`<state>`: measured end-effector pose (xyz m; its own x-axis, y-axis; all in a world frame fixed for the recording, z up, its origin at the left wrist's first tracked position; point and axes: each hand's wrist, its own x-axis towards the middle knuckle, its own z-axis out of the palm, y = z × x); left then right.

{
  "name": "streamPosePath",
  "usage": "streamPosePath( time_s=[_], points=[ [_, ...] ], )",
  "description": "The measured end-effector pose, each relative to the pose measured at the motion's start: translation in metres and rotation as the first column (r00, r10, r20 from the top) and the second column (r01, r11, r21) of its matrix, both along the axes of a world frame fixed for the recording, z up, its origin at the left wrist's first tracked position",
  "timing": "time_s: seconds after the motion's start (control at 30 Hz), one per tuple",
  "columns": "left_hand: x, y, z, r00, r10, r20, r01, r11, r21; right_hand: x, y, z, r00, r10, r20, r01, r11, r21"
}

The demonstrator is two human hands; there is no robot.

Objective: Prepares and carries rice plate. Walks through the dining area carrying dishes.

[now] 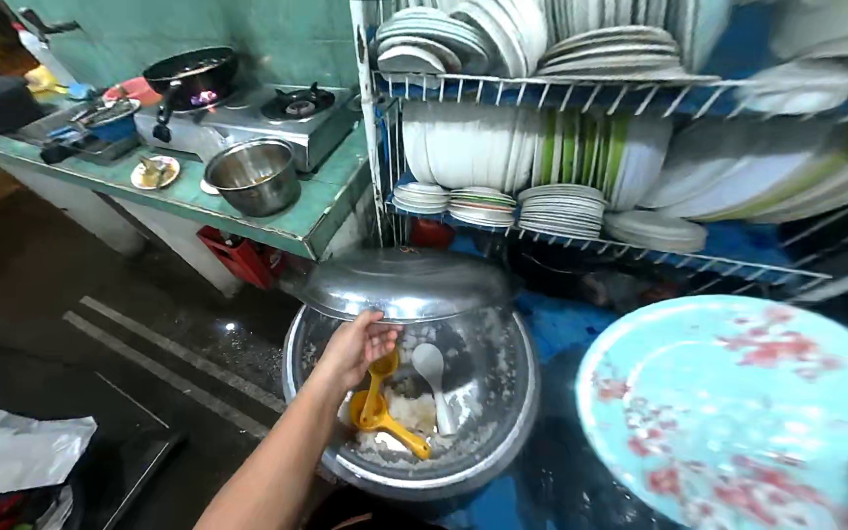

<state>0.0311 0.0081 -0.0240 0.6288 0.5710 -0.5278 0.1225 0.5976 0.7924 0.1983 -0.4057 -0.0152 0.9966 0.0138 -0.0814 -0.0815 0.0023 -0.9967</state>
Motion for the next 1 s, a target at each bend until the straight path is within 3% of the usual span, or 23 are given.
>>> streamPosePath(
  time_s=[0.1,0.2,0.37,0.47,0.57,0.63,0.67,0.73,0.8,0.83,0.87,0.93,1.0],
  points=[
    [0.014,-0.001,-0.011,0.997,-0.063,-0.037,0.063,0.998,-0.002,-0.015,0.007,-0.039,0.995,0.048,-0.093,-0.042,0.997,0.065],
    [0.023,-0.006,-0.02,0.991,-0.12,-0.053,0.121,0.993,0.01,-0.04,0.058,-0.033,0.977,0.06,-0.203,-0.039,0.994,0.106],
    [0.021,-0.011,-0.026,0.989,-0.145,0.004,0.145,0.988,-0.053,-0.061,0.137,-0.033,0.939,0.241,-0.244,-0.199,0.963,0.183],
    [-0.005,-0.012,-0.015,0.977,-0.201,0.071,0.206,0.975,-0.076,-0.063,0.173,-0.036,0.888,0.363,-0.282,-0.316,0.928,0.199],
    [-0.052,-0.009,-0.004,0.97,-0.241,0.027,0.239,0.969,0.066,-0.063,0.196,-0.031,0.785,0.529,-0.323,-0.478,0.848,0.226],
    [-0.088,-0.005,-0.006,0.993,-0.118,-0.012,0.119,0.984,0.136,-0.056,0.207,-0.029,0.613,0.714,-0.339,-0.671,0.697,0.252],
    [-0.108,-0.003,-0.01,0.999,-0.028,-0.017,0.03,0.987,0.157,-0.049,0.215,-0.034,0.524,0.777,-0.35,-0.777,0.604,0.179],
    [-0.15,0.002,-0.016,0.985,0.174,0.003,-0.172,0.969,0.176,-0.029,0.238,-0.057,0.422,0.805,-0.418,-0.906,0.387,-0.17],
    [-0.185,0.006,-0.02,0.933,0.353,0.071,-0.36,0.918,0.169,-0.012,0.264,-0.083,0.373,0.743,-0.556,-0.834,0.006,-0.551],
    [-0.198,0.008,-0.022,0.894,0.433,0.117,-0.447,0.882,0.148,-0.01,0.276,-0.096,0.348,0.686,-0.639,-0.76,-0.193,-0.62],
    [-0.209,0.009,-0.024,0.85,0.506,0.148,-0.524,0.843,0.125,-0.012,0.286,-0.108,0.33,0.624,-0.709,-0.707,-0.334,-0.623],
    [-0.224,0.011,-0.026,0.774,0.612,0.16,-0.629,0.771,0.094,-0.019,0.3,-0.125,0.314,0.531,-0.787,-0.677,-0.456,-0.577],
    [-0.233,0.012,-0.03,0.72,0.682,0.128,-0.692,0.719,0.063,-0.026,0.309,-0.138,0.302,0.48,-0.824,-0.689,-0.487,-0.536]
  ],
)
